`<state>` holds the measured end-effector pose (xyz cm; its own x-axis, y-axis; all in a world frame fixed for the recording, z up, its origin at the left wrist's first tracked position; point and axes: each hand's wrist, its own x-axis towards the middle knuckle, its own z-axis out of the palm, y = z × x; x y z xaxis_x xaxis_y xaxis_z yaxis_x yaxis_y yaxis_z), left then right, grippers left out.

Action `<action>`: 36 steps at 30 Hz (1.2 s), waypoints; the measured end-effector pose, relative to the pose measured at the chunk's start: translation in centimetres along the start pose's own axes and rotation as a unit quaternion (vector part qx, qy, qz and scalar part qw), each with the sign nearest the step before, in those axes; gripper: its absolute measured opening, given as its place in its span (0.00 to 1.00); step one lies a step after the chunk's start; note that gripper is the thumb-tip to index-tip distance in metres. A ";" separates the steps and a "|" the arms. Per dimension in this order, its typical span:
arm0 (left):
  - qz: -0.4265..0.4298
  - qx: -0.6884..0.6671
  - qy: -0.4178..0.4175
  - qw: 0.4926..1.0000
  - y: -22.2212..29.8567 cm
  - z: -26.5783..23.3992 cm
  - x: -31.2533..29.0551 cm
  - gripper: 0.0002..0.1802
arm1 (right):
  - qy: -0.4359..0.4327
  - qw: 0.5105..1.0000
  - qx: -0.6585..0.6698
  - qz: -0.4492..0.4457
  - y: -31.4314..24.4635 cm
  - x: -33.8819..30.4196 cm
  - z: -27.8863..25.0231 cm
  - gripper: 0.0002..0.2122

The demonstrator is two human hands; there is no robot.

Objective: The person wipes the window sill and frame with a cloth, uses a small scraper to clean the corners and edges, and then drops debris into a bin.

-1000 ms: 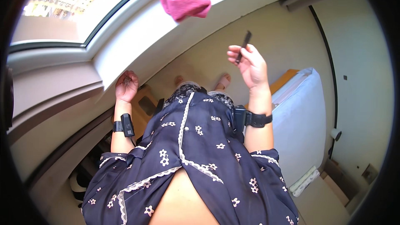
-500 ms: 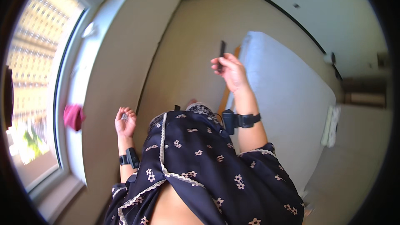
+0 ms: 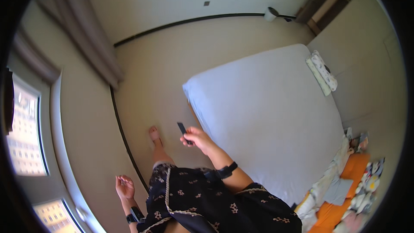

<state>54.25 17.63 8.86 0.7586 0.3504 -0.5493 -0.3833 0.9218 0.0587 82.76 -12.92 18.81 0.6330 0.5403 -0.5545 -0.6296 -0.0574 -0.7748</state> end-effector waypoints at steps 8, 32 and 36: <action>-0.096 0.166 -0.017 0.981 2.6 19.9 24.4 0.15 | 0.140 0.988 -0.006 -0.058 -13.1 13.1 -1.3 0.05; -0.100 0.149 0.084 0.980 -18.0 53.0 69.9 0.07 | 0.278 0.839 -0.456 -0.107 -46.1 49.5 -26.7 0.07; -0.160 0.142 0.019 0.977 -25.9 57.9 77.8 0.07 | 0.281 0.870 -0.385 -0.123 -49.2 55.1 -34.5 0.09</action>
<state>153.70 30.67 12.82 0.7935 0.0349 -0.6075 0.0358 0.9939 0.1039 164.18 -9.22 15.91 0.9626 0.1325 -0.2362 -0.0919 -0.6604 -0.7453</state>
